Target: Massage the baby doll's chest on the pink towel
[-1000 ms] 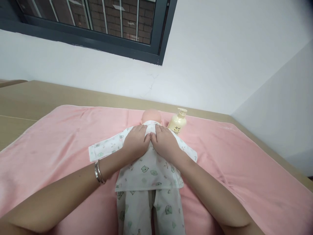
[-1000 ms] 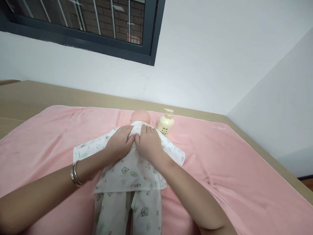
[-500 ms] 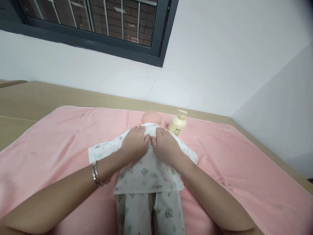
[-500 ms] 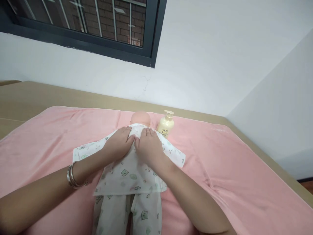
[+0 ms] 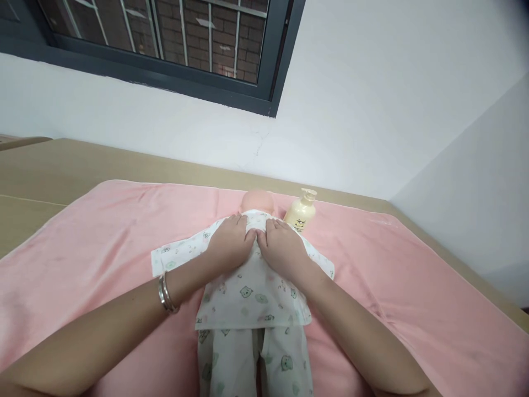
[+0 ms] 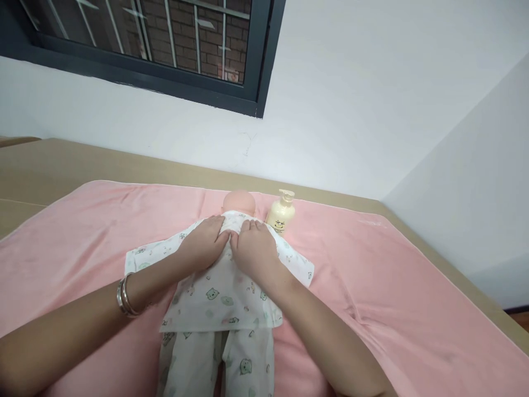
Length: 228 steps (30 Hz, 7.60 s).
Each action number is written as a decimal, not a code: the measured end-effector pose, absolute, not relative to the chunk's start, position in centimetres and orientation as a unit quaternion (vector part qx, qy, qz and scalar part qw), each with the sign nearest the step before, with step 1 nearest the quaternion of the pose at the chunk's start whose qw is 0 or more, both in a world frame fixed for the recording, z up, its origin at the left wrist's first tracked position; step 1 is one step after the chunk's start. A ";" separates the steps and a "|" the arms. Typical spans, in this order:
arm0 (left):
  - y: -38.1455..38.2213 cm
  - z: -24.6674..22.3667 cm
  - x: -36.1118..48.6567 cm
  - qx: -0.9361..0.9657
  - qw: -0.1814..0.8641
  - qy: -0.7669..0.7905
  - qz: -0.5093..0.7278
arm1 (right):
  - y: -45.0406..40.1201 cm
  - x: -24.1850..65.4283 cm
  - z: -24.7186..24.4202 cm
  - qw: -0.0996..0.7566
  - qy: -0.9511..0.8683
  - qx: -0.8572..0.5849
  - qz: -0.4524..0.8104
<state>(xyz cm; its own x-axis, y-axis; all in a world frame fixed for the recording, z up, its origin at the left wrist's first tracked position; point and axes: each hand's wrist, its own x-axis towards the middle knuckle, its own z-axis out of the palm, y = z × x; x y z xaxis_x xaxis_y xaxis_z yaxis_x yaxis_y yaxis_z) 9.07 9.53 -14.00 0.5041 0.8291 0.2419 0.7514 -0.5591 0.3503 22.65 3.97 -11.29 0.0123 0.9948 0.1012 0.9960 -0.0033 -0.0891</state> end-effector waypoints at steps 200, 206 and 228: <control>10.6 -18.3 8.8 0.800 0.085 0.372 0.463 | 5.0 22.2 -15.0 0.293 -0.757 -0.583 -0.031; 10.2 -16.5 8.9 0.814 0.124 0.406 0.397 | 4.1 25.1 -10.2 0.388 -0.719 -0.576 -0.036; 15.0 -4.7 18.0 0.391 0.749 0.317 0.431 | 4.8 29.0 -6.8 0.445 -0.607 -0.652 -0.089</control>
<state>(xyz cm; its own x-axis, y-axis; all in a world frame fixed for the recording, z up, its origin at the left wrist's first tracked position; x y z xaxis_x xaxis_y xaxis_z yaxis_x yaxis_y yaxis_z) 18.00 14.95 -4.68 0.4278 0.8934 -0.1371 -0.3981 0.3225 0.8588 28.95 4.79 -6.82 0.2471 0.7124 0.6568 0.8711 0.1335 -0.4726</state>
